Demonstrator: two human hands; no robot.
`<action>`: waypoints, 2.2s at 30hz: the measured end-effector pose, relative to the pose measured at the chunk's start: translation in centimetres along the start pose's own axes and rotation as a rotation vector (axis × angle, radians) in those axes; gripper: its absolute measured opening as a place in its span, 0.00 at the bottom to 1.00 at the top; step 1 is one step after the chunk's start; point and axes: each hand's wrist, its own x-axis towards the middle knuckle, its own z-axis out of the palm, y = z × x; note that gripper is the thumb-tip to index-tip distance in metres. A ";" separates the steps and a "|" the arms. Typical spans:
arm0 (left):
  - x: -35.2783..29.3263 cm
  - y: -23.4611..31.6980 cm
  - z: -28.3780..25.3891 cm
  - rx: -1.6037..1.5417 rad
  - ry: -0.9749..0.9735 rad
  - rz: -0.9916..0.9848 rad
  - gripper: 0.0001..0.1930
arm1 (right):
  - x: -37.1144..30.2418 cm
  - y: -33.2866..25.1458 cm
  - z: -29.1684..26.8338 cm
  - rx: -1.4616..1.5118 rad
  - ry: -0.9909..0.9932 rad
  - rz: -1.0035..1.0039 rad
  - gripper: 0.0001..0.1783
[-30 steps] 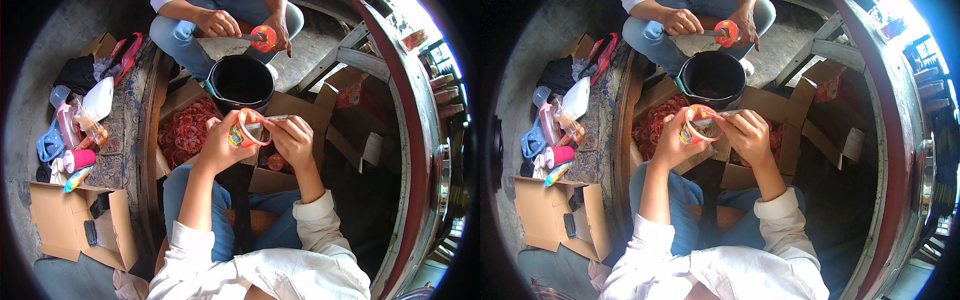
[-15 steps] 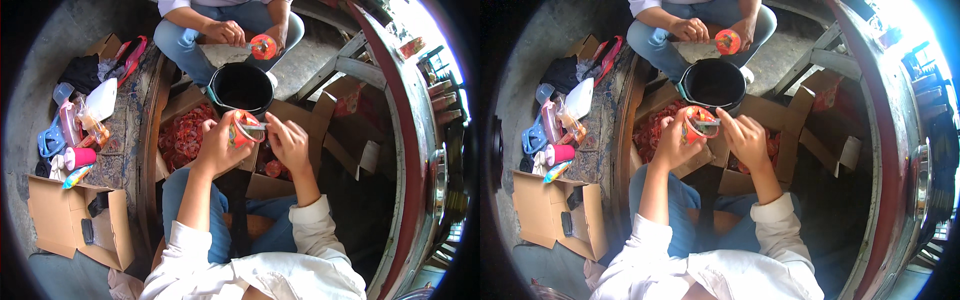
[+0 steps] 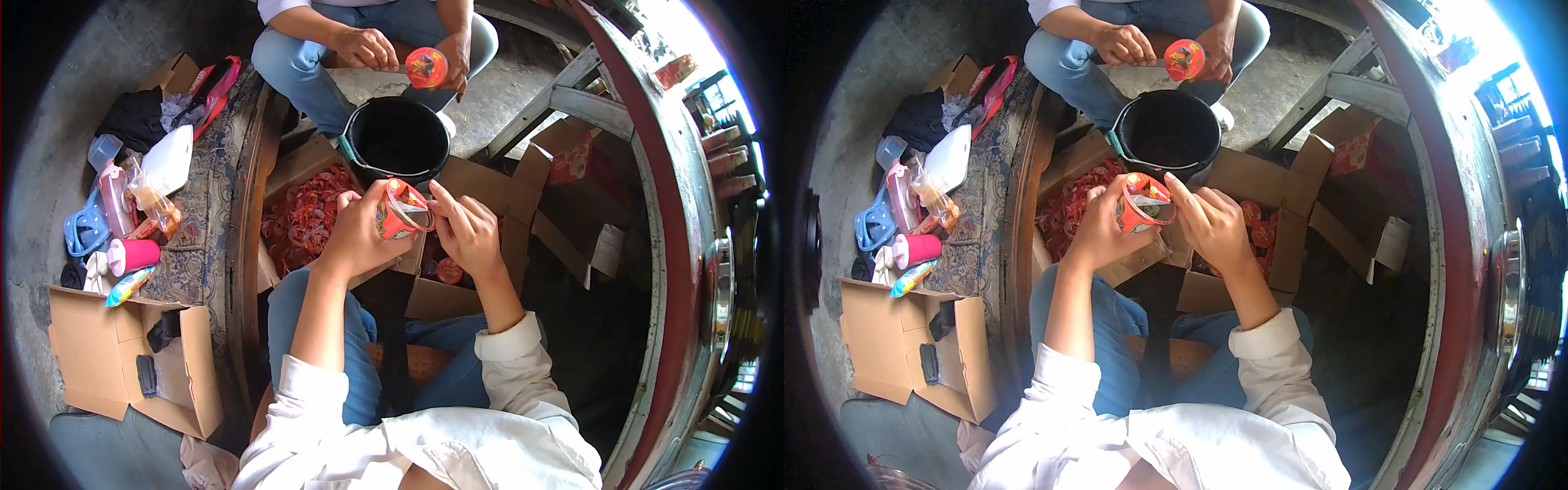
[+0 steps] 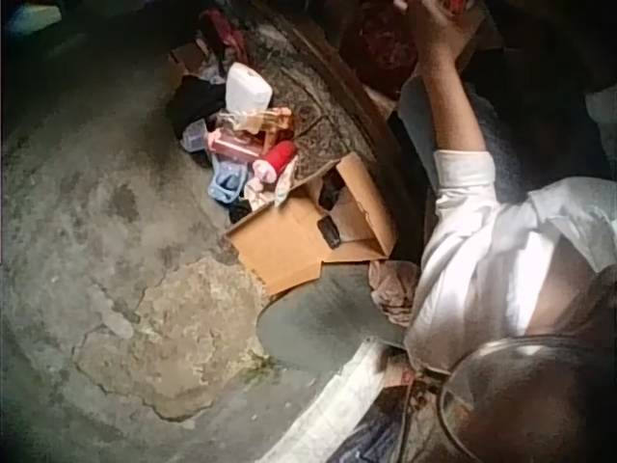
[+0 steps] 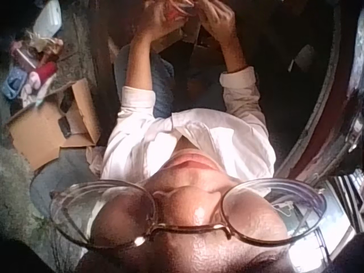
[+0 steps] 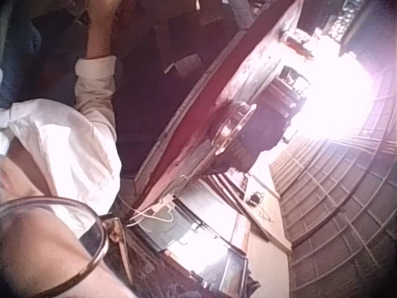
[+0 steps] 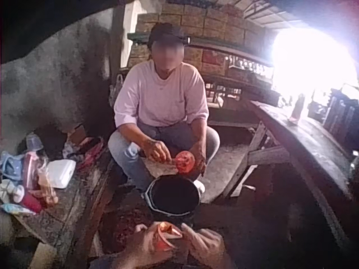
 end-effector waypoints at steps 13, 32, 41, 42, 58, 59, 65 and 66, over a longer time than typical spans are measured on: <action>0.3 -0.4 -0.5 -0.289 -0.035 -0.060 0.29 | 0.5 0.4 -1.0 -0.032 0.027 0.028 0.24; -0.1 -1.0 0.0 -0.317 -0.108 -0.086 0.30 | 0.4 0.5 -0.7 0.085 -0.027 0.162 0.26; 0.1 -0.8 -0.1 -0.520 -0.079 -0.081 0.31 | 0.6 1.6 -1.6 0.050 0.000 0.116 0.21; 0.0 -1.0 -0.1 -0.470 -0.085 -0.050 0.33 | 0.8 1.5 -1.8 0.052 0.001 0.116 0.21; 0.1 0.2 -0.2 0.049 -0.010 -0.018 0.33 | 0.4 1.3 -1.5 0.394 -0.075 0.405 0.11; 0.0 -0.2 0.1 0.070 -0.007 0.000 0.33 | 0.5 1.0 -1.2 0.400 -0.078 0.426 0.11; 0.0 -0.4 0.5 0.133 0.010 0.052 0.33 | 1.3 -0.1 -1.1 0.296 -0.037 0.335 0.08; 0.0 -0.3 0.5 0.128 0.012 0.061 0.34 | 1.0 0.0 -0.9 0.278 -0.052 0.366 0.07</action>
